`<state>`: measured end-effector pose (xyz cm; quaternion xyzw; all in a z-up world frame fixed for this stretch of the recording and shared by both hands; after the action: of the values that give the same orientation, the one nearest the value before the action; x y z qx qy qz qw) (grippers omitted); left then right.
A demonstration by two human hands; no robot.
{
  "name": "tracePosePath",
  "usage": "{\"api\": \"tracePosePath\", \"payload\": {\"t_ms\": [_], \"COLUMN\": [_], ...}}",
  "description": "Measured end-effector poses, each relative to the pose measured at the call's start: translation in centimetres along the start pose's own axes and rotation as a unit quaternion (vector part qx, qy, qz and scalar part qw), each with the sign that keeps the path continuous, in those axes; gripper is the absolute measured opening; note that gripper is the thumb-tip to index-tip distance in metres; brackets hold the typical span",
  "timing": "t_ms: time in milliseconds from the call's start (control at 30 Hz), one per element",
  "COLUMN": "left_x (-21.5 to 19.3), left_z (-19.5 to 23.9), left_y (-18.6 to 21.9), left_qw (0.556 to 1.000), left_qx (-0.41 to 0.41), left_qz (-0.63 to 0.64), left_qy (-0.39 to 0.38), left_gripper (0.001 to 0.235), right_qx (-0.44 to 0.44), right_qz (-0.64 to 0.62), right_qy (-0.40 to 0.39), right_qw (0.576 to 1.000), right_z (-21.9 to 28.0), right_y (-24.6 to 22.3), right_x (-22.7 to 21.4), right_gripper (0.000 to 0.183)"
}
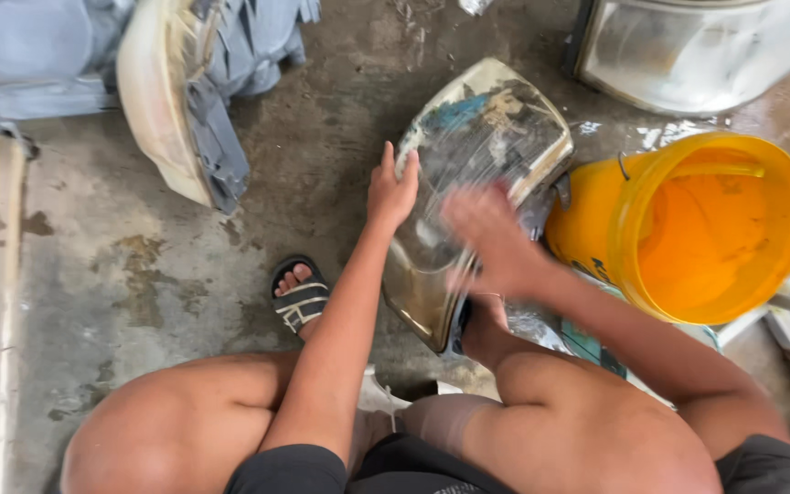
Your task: The person sands the surface of a car headlight housing with a piece of sandpaper while holding the assembly on their lap.
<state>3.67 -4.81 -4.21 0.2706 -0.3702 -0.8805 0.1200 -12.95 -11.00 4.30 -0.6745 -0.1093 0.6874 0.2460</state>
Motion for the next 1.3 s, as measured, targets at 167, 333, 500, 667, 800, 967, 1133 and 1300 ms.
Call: {"api": "tracePosePath", "payload": {"t_ms": [167, 333, 500, 667, 800, 967, 1133, 1300], "left_x": [0.2, 0.4, 0.4, 1.9, 3.4, 1.7, 0.0, 0.4], "left_z": [-0.7, -2.4, -3.2, -3.0, -8.3, -8.1, -0.4, 1.2], "left_y": [-0.9, -0.9, -3.0, -3.3, -8.3, -4.3, 3.7, 3.3], "left_qw": [0.999, 1.000, 0.978, 0.971, 0.964, 0.963, 0.964, 0.938], "left_qx": [0.009, 0.009, -0.003, 0.037, 0.028, 0.120, 0.211, 0.292], "left_qz": [0.035, 0.003, 0.208, 0.234, 0.258, 0.207, 0.127, 0.113], "left_qy": [0.012, 0.023, 0.000, 0.032, 0.055, 0.123, 0.100, 0.149], "left_gripper": [0.079, 0.078, 0.083, 0.071, 0.056, 0.061, 0.071, 0.076], "right_qx": [-0.003, 0.027, -0.051, -0.053, -0.089, -0.039, -0.065, -0.096], "right_qz": [-0.016, 0.171, 0.016, 0.032, 0.018, 0.035, 0.036, 0.016], "right_qy": [0.094, 0.205, 0.109, 0.106, 0.138, 0.039, 0.070, -0.024], "right_qw": [0.995, 0.963, 0.993, 0.992, 0.986, 0.998, 0.995, 0.995], "right_z": [-0.6, -3.1, -2.2, -3.1, -5.7, -2.1, -4.5, -2.0], "right_y": [3.6, 6.6, 5.1, 3.8, 7.5, 2.9, 3.8, -2.6], "right_x": [1.3, -1.4, 3.0, 1.3, 0.0, -2.7, -6.3, -3.4], "right_gripper": [0.102, 0.090, 0.095, 0.094, 0.081, 0.105, 0.105, 0.120]}}
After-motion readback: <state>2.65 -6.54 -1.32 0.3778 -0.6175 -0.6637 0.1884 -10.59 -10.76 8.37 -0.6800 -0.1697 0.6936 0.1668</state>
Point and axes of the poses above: each hand's wrist, its own z-axis away from the middle knuckle, its own x-axis out of the palm, y = z × x, the point moved 8 cm from there along -z, towards the middle knuckle, and after that the axes turned 7 degrees about x, right-handed, at the moved point
